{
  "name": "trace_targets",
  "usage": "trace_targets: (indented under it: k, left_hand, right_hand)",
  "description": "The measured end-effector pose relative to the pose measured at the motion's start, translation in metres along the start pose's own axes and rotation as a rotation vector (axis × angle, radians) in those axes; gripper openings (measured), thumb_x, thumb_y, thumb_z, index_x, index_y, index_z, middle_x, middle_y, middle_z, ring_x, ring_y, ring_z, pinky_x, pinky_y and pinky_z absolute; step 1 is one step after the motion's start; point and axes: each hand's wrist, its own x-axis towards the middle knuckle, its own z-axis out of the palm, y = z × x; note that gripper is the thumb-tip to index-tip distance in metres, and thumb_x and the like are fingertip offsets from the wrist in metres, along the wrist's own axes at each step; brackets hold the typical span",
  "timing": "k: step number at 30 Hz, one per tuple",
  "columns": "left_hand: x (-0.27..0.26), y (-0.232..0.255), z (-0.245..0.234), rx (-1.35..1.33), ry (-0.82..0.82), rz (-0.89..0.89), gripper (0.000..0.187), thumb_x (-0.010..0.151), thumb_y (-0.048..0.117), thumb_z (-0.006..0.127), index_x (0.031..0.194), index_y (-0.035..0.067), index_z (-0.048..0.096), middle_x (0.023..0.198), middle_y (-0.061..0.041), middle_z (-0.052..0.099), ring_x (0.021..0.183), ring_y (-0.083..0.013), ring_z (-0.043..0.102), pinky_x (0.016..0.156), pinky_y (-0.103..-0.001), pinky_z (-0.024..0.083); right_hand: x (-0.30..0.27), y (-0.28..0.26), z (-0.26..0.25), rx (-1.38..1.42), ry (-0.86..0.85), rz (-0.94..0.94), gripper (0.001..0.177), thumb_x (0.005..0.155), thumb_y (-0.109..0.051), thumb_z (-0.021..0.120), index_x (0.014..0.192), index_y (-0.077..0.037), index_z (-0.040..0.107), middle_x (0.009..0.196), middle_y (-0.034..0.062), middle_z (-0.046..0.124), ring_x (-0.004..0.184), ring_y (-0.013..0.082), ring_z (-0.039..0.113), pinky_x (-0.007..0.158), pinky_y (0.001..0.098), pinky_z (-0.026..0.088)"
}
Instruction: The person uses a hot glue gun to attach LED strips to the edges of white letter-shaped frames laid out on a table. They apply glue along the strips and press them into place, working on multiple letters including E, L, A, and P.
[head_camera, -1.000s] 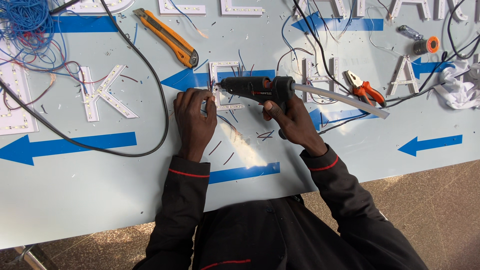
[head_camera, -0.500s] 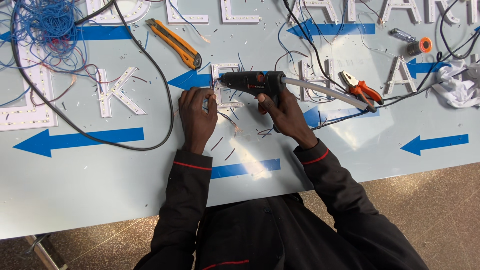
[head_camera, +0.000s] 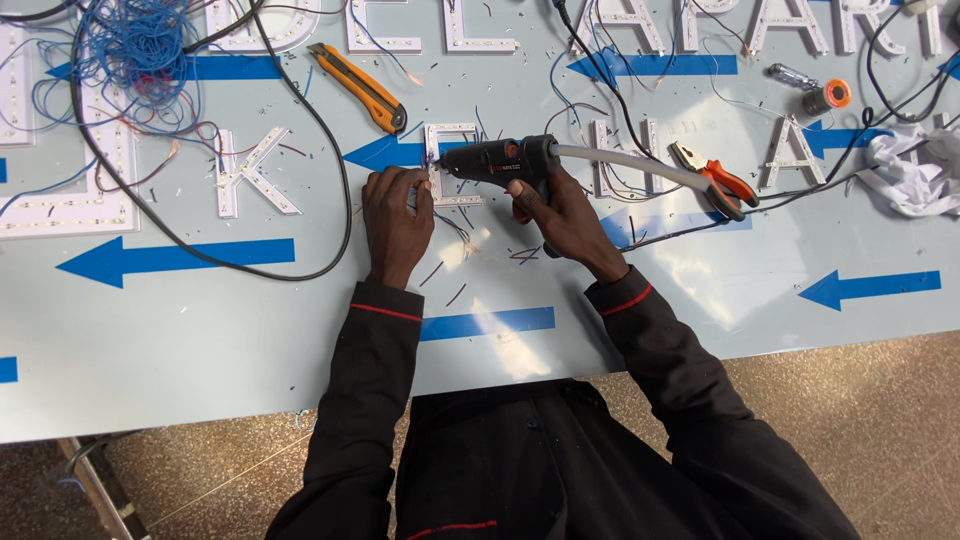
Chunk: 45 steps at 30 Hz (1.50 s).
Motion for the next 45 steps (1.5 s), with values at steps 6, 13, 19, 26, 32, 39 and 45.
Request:
trace_targets:
  k: [6,13,19,26,32,39,45]
  left_hand:
    - [0.0,0.006,-0.007,0.131,0.161,0.107,0.007,0.109,0.006,0.073,0.112,0.01,0.079,0.105,-0.005,0.069,0.109,-0.0322,0.07,0.096,-0.048,0.05]
    - [-0.027,0.032,-0.042,0.126,0.262,0.025,0.003,0.111,0.008,0.075,0.113,0.011,0.076,0.103,-0.001,0.068,0.112,-0.0298,0.069,0.102,-0.051,0.05]
    - [-0.026,0.051,-0.047,-0.002,0.193,-0.015,0.02,0.122,0.027,0.069,0.108,0.013,0.064,0.093,-0.004,0.064,0.095,-0.03,0.071,0.091,-0.045,0.055]
    - [0.013,0.055,-0.055,-0.05,0.111,0.062,0.024,0.121,0.028,0.065,0.111,0.007,0.071,0.105,-0.011,0.074,0.097,-0.028,0.066,0.078,-0.044,0.054]
    - [0.062,0.116,-0.01,-0.494,-0.296,-0.009,0.043,0.115,0.037,0.071,0.145,0.007,0.065,0.135,-0.016,0.075,0.124,-0.0342,0.072,0.097,-0.046,0.06]
    - [0.089,0.176,0.075,-1.349,-0.55,-0.284,0.075,0.118,0.062,0.049,0.17,0.008,0.043,0.163,-0.018,0.064,0.153,-0.0331,0.059,0.124,-0.052,0.048]
    - [0.062,0.183,0.144,-1.435,-0.565,-0.462,0.071,0.117,0.06,0.04,0.167,0.01,0.047,0.161,-0.024,0.061,0.151,-0.0453,0.06,0.13,-0.065,0.045]
  right_hand:
    - [-0.006,-0.018,-0.024,0.235,-0.046,0.042,0.032,0.122,-0.037,0.06,0.128,-0.007,0.069,0.086,0.0149,0.075,0.077,0.0257,0.072,0.078,0.0422,0.065]
    - [-0.014,-0.062,-0.072,0.124,-0.235,-0.135,0.033,0.12,-0.025,0.062,0.143,-0.002,0.064,0.105,0.0204,0.076,0.097,0.0301,0.072,0.095,0.0537,0.062]
    - [-0.001,-0.092,-0.097,-0.03,-0.204,-0.288,0.033,0.12,-0.025,0.069,0.142,-0.001,0.068,0.107,0.021,0.073,0.096,0.0286,0.068,0.091,0.0489,0.054]
    - [0.027,-0.115,-0.117,0.038,0.021,-0.384,0.059,0.119,-0.051,0.061,0.148,0.0,0.058,0.124,0.0164,0.077,0.121,0.0256,0.074,0.106,0.0412,0.058]
    - [0.049,-0.074,-0.091,0.227,0.199,-0.301,0.047,0.115,-0.045,0.068,0.14,-0.005,0.072,0.118,0.0099,0.083,0.11,0.016,0.071,0.103,0.0382,0.059]
    - [0.04,0.005,-0.096,0.409,0.14,-0.125,0.052,0.118,-0.033,0.069,0.161,-0.007,0.055,0.104,0.0242,0.084,0.089,0.0319,0.087,0.073,0.0522,0.074]
    - [-0.015,0.023,-0.141,-0.333,0.306,-0.411,0.071,0.121,-0.047,0.061,0.175,-0.006,0.04,0.169,0.0242,0.055,0.163,0.0473,0.049,0.133,0.0629,0.04]
